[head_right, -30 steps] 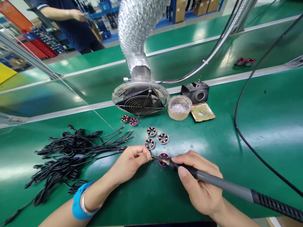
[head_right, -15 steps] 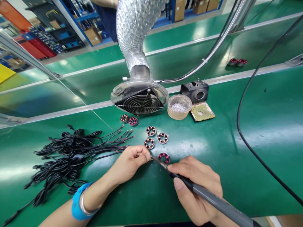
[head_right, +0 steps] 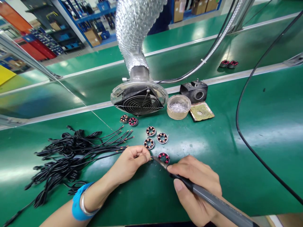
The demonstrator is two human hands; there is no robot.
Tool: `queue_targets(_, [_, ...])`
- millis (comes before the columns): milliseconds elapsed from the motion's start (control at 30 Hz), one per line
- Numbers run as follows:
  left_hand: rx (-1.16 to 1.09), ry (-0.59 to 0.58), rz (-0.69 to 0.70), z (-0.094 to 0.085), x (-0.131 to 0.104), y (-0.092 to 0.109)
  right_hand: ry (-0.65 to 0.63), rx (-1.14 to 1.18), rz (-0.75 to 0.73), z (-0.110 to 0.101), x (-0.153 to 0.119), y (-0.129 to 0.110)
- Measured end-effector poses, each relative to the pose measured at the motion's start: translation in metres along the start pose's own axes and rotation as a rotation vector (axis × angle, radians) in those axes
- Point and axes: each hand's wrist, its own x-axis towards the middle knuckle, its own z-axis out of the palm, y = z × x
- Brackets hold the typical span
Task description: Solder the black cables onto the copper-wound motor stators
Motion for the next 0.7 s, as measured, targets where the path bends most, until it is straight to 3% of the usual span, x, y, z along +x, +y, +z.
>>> queue_targets(533, [-0.005,-0.003,-0.004,0.0007,-0.0010,0.0008,0.055,-0.003,-0.006,-0.0058,-0.0063,0.0006])
queue_targets(700, [-0.027,-0.022,-0.001,0.0009,-0.0015,0.0013,0.015,0.035,0.021,-0.0053,0.0000,0.0018])
